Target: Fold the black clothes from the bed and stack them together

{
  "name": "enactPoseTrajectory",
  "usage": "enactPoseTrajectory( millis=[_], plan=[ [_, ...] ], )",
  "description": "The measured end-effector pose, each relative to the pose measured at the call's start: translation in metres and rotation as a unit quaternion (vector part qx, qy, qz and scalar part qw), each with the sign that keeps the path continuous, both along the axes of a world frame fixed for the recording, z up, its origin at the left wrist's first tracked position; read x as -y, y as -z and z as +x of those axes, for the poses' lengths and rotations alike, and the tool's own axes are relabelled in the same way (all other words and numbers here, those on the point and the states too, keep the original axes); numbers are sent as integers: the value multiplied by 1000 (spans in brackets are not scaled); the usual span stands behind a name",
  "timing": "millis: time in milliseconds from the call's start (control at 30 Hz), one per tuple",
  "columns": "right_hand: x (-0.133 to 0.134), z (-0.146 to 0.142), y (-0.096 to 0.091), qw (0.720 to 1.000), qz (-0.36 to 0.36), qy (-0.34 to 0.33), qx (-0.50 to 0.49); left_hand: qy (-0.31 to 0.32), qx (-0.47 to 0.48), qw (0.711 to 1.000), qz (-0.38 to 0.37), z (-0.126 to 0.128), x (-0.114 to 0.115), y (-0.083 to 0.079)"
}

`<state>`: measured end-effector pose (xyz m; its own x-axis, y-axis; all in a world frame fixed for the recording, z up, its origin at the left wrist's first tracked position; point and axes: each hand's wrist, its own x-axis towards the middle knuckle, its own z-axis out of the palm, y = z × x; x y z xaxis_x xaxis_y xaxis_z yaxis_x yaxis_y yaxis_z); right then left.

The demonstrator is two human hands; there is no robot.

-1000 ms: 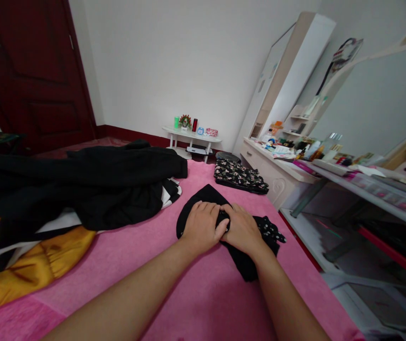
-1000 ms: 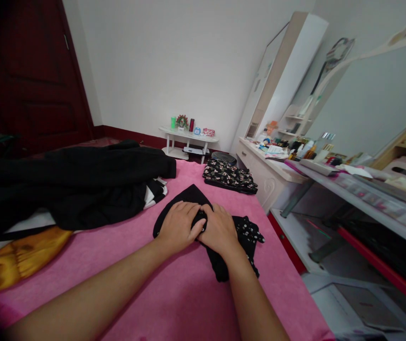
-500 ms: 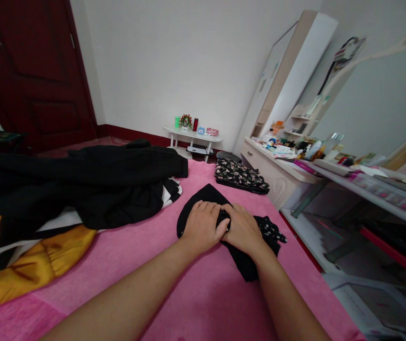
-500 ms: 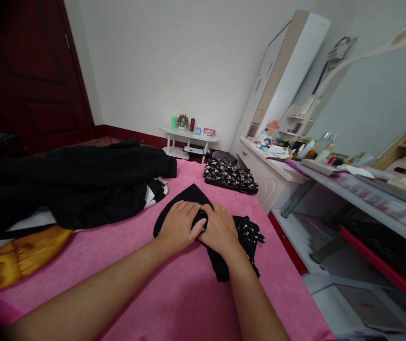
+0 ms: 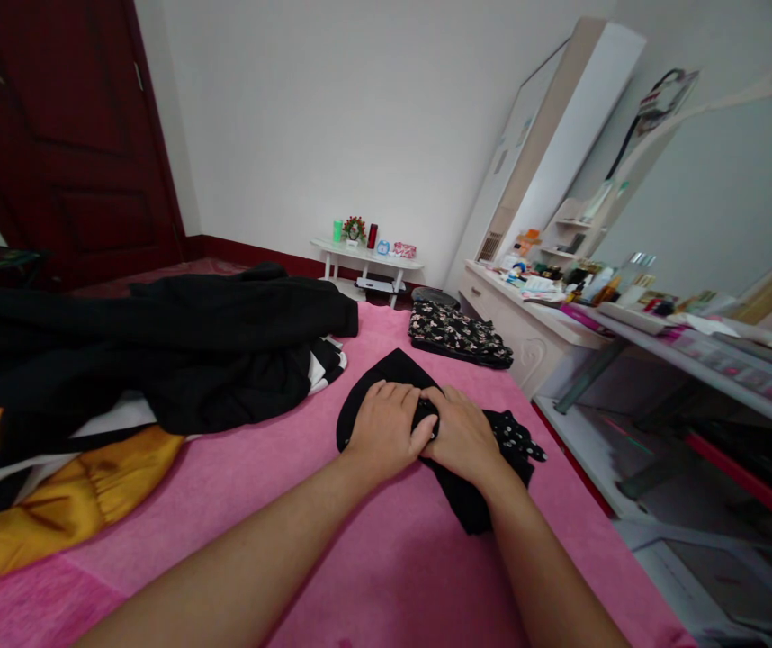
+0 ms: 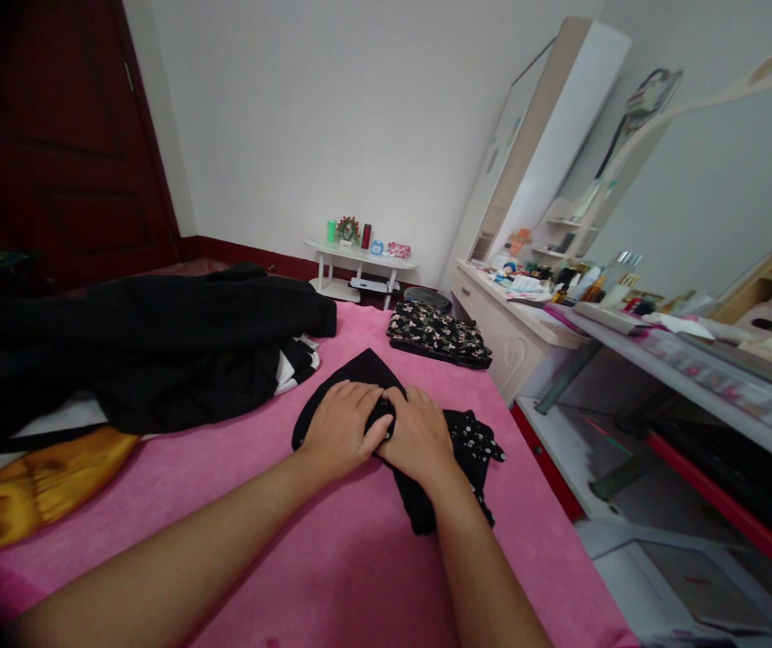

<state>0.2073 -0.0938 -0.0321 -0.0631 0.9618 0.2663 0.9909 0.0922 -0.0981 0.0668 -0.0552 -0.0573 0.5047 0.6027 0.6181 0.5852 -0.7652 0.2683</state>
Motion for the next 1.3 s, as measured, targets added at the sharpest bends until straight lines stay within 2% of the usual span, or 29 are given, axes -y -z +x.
enactPoseTrajectory(
  millis=[267, 400, 500, 533, 600, 667, 700, 767, 833, 900, 967, 1100, 1200, 1300],
  plan=[
    [1, -2, -1, 1000, -6, 11, -2, 1, 2, 1000, -3, 0, 2, 0],
    [1, -1, -2, 1000, 0, 7, -4, 8, -4, 1000, -18, 1, 0, -9],
    [1, -1, -2, 1000, 5, 4, -12, 72, 17, 993, -95, -6, -19, -24],
    [2, -1, -2, 1000, 8, 7, -16, 102, 43, 983, -144, -10, -30, -29],
    [2, 0, -2, 999, 15, 15, -27, 137, 132, 946, -263, -23, -55, -33],
    [3, 0, -2, 999, 23, 25, -41, 106, 237, 901, -347, -39, -79, -27],
    [3, 0, -2, 998, 26, 30, -50, 69, 271, 893, -353, -46, -88, -19],
    [4, 0, -2, 996, 36, 38, -70, -18, 259, 916, -306, -59, -99, 0],
    [4, 1, -2, 994, 50, 43, -91, -76, 156, 954, -245, -66, -100, 20],
    [2, 3, -3, 991, 59, 42, -109, -75, 51, 975, -202, -67, -94, 32],
    [-2, 10, -6, 991, 48, 27, -120, -52, 4, 983, -176, -64, -89, 37],
    [-27, 38, -28, 995, 24, -12, -91, -46, 14, 986, -158, -58, -86, 35],
    [-65, 68, -63, 997, 78, -8, -9, -51, 33, 986, -155, -56, -90, 37],
    [-118, 100, -104, 986, 147, 25, 77, -61, 45, 983, -167, -53, -92, 40]
  ],
)
